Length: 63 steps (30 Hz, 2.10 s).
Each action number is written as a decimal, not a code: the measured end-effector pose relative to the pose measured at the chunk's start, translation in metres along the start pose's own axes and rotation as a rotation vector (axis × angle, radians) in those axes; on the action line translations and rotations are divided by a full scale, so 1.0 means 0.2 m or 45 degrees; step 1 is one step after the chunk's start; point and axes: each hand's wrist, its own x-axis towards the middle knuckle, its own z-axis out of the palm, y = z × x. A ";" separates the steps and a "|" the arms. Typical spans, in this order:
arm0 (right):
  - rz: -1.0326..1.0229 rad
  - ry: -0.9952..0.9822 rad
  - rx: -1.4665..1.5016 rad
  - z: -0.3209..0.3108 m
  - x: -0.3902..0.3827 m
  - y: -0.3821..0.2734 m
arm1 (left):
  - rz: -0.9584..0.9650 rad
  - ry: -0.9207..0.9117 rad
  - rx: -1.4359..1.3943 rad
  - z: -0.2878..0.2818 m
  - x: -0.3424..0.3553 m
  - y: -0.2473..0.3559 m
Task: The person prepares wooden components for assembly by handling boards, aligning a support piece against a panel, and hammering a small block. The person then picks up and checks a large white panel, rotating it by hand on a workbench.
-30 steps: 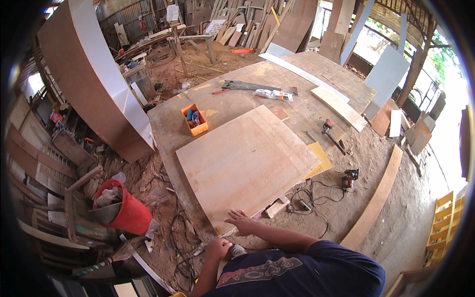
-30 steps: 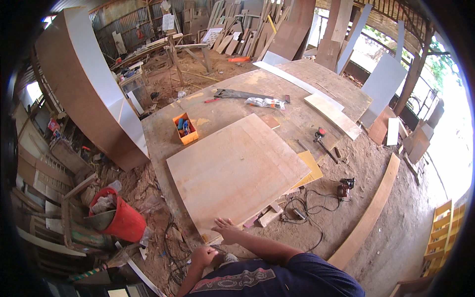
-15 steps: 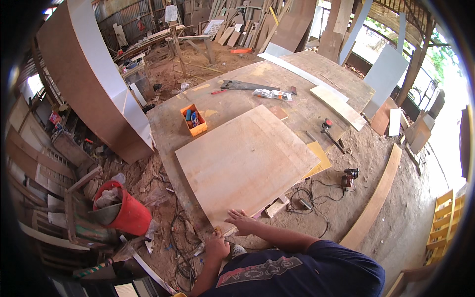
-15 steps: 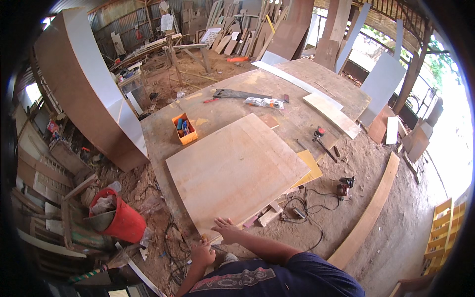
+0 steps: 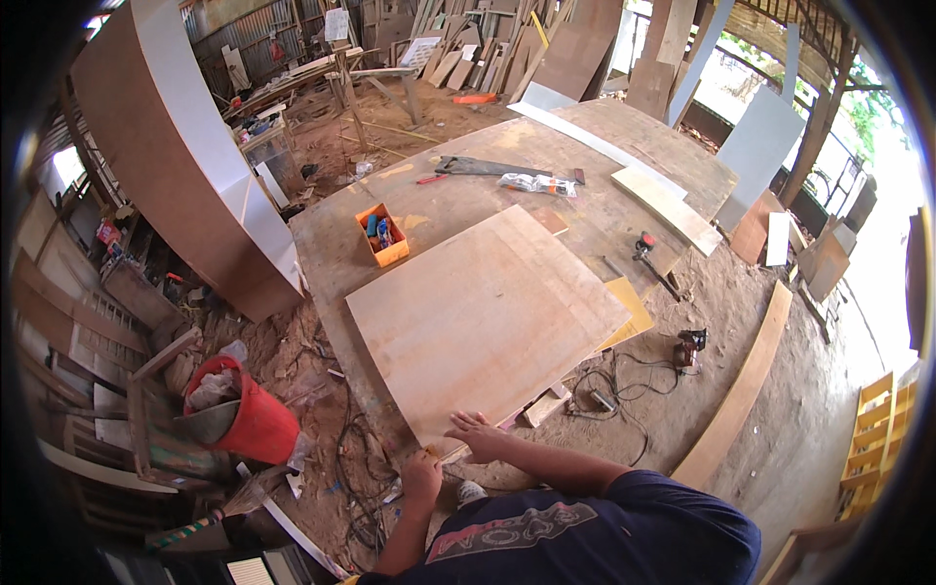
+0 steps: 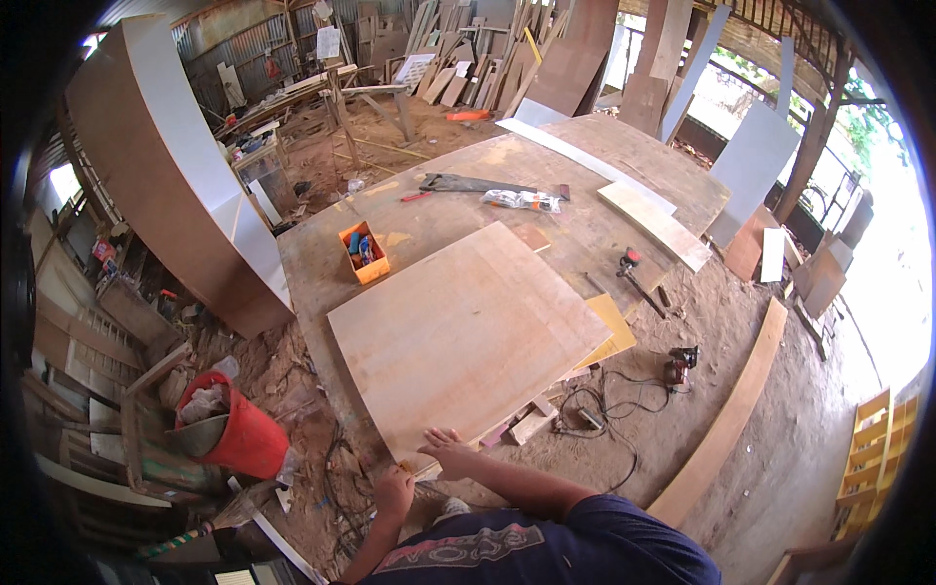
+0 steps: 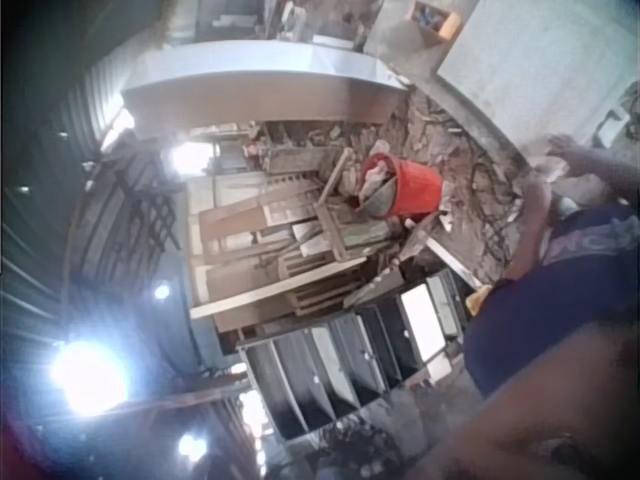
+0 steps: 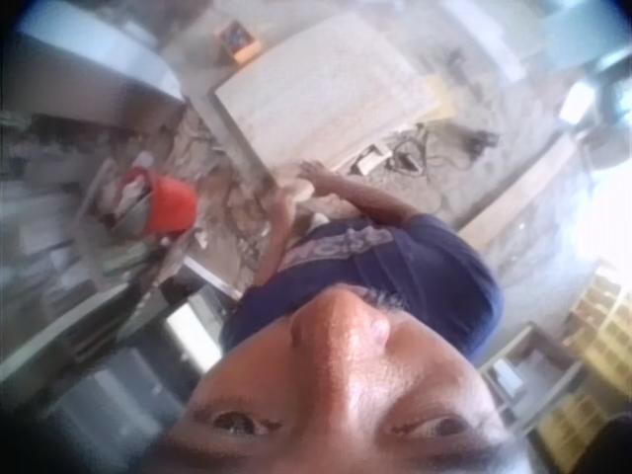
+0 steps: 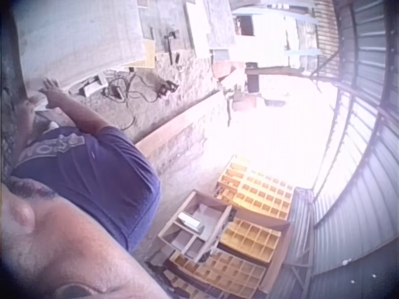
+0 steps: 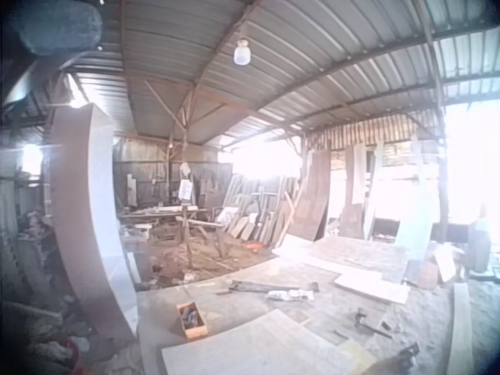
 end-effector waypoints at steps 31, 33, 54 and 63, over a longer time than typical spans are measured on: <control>-0.003 0.261 0.035 0.04 -0.07 -0.02 | -0.528 -0.111 -0.575 0.02 0.12 -0.18; 0.019 0.341 0.283 0.02 -0.13 0.07 | -0.527 -0.114 -0.590 -0.06 0.12 -0.09; 0.364 0.694 0.006 -0.40 -0.64 0.87 | -1.155 -0.242 -0.676 0.17 0.09 -0.06; 0.020 0.497 -0.255 -0.41 -0.52 1.07 | -1.531 -0.289 -0.520 0.05 0.25 0.18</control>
